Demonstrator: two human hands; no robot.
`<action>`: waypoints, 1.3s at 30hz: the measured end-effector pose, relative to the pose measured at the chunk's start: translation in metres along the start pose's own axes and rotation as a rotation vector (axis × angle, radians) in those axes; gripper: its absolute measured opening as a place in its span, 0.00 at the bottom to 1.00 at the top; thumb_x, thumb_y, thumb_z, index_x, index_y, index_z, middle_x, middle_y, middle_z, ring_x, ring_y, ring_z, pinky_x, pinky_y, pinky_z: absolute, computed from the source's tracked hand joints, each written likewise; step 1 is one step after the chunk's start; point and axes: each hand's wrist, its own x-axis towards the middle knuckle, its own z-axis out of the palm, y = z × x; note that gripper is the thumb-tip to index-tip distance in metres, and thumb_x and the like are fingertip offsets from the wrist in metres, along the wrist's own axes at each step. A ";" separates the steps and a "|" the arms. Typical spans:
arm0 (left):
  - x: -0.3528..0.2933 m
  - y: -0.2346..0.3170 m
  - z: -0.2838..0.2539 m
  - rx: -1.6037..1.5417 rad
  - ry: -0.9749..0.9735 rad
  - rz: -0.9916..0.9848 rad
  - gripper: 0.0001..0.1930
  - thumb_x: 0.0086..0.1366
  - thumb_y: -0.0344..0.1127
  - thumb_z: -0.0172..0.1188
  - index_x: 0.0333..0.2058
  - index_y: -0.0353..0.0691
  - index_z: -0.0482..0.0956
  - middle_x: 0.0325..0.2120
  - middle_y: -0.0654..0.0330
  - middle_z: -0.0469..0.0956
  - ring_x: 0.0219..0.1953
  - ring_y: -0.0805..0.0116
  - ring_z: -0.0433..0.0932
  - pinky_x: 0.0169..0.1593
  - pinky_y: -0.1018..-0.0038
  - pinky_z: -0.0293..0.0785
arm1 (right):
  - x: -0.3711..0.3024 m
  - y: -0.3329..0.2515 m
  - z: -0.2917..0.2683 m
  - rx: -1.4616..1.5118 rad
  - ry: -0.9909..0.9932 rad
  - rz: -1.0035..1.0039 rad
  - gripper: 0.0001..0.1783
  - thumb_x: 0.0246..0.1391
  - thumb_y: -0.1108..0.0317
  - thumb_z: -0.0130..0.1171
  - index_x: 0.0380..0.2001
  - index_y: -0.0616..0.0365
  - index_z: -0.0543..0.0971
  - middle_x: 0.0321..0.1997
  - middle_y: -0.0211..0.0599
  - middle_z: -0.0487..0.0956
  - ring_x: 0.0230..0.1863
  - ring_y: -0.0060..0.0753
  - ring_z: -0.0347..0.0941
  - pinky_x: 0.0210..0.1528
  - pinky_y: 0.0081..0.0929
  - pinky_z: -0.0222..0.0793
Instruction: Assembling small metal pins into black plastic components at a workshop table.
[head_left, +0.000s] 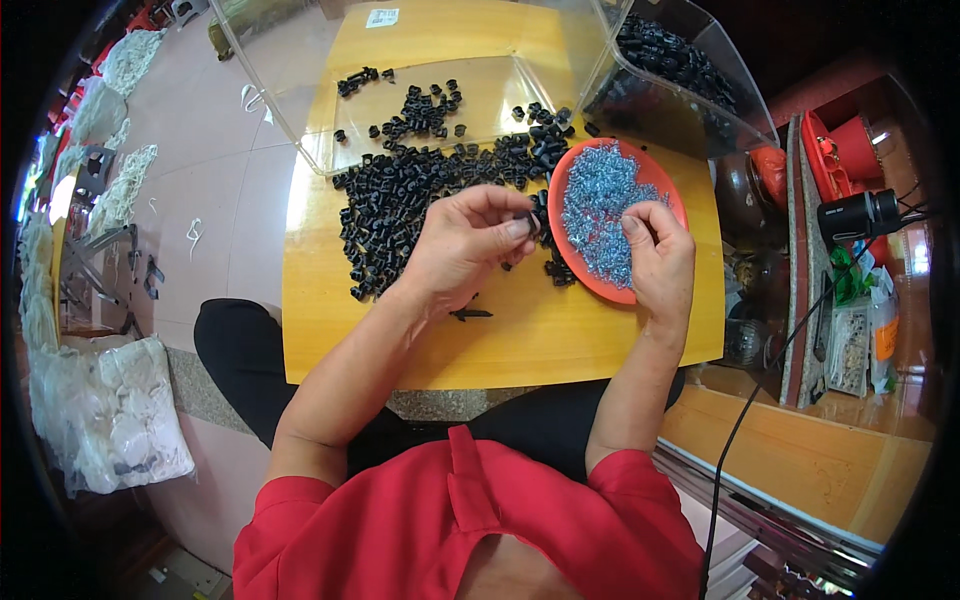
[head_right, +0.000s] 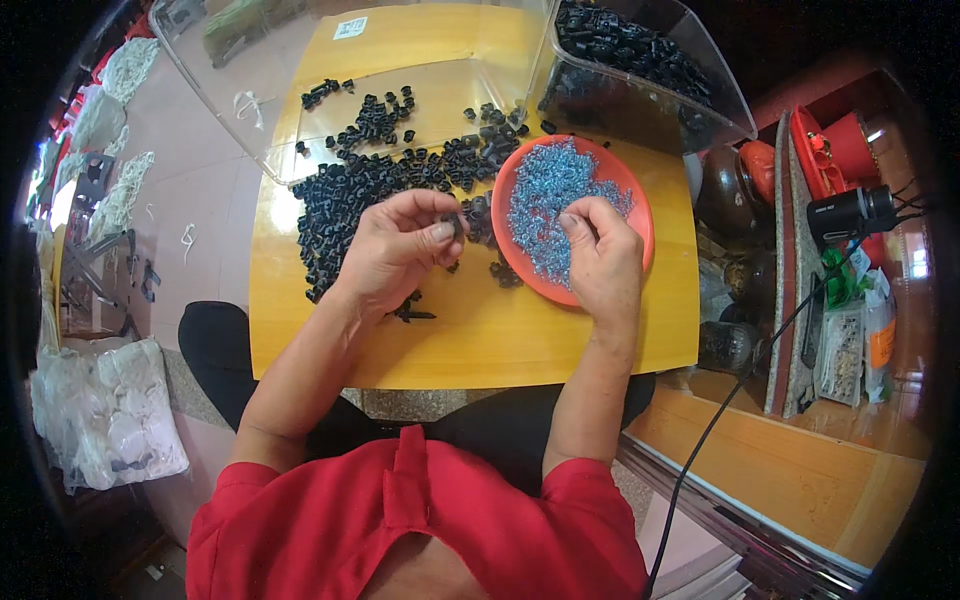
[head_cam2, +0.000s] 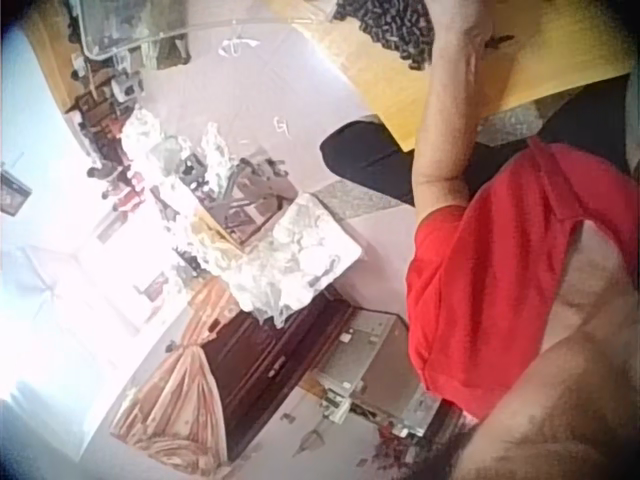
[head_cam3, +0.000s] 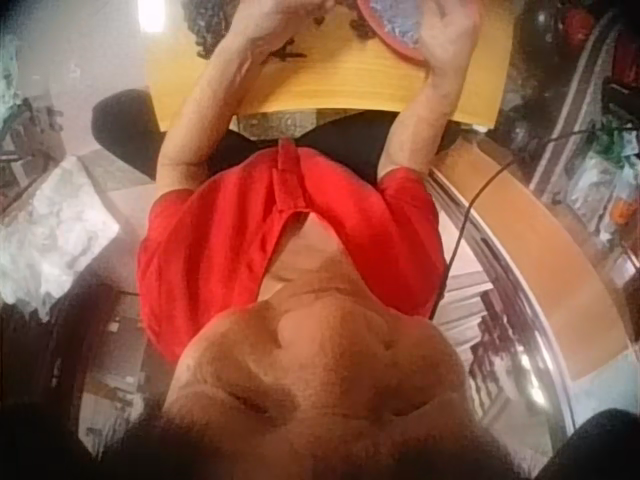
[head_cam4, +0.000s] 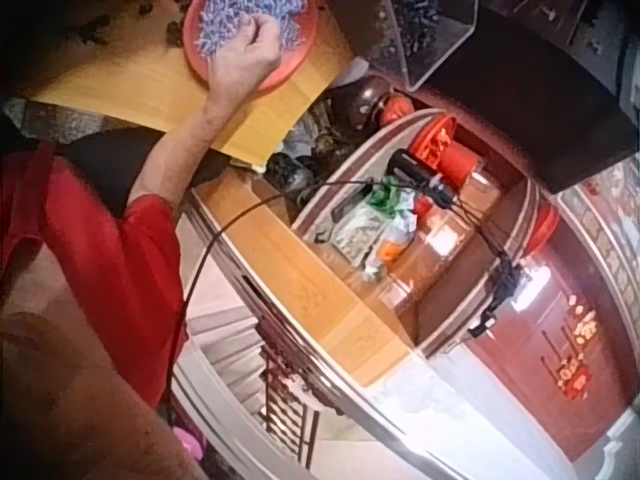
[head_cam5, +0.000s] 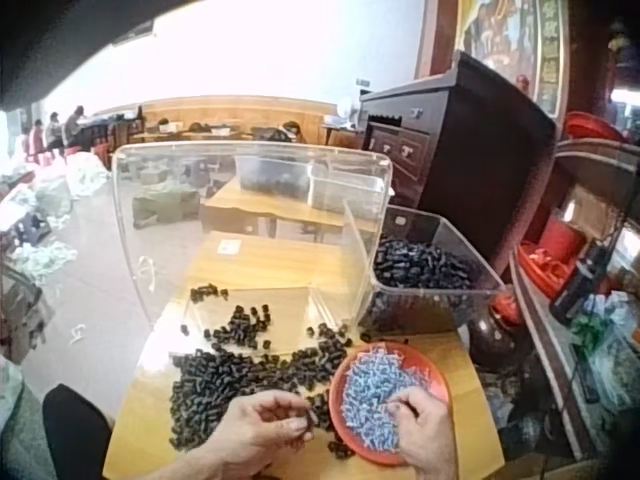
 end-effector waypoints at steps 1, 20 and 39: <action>-0.002 -0.002 0.000 0.039 -0.032 0.003 0.09 0.51 0.21 0.57 0.34 0.32 0.73 0.25 0.58 0.75 0.25 0.72 0.73 0.29 0.79 0.69 | -0.001 -0.001 0.001 0.053 -0.005 0.003 0.03 0.47 0.77 0.54 0.28 0.65 0.73 0.23 0.33 0.72 0.26 0.18 0.65 0.29 0.16 0.62; -0.013 -0.006 0.006 0.663 -0.093 0.276 0.11 0.49 0.20 0.58 0.34 0.32 0.73 0.27 0.63 0.73 0.29 0.77 0.72 0.34 0.81 0.70 | -0.022 -0.049 0.025 0.348 -0.272 0.054 0.04 0.47 0.80 0.52 0.28 0.65 0.74 0.23 0.27 0.71 0.25 0.14 0.64 0.26 0.13 0.60; -0.014 -0.005 0.011 1.033 -0.164 0.598 0.14 0.45 0.17 0.56 0.34 0.33 0.71 0.25 0.54 0.73 0.28 0.62 0.75 0.31 0.74 0.72 | -0.012 -0.031 0.027 0.529 -0.421 0.209 0.04 0.46 0.73 0.58 0.25 0.61 0.73 0.21 0.21 0.69 0.22 0.10 0.60 0.23 0.10 0.56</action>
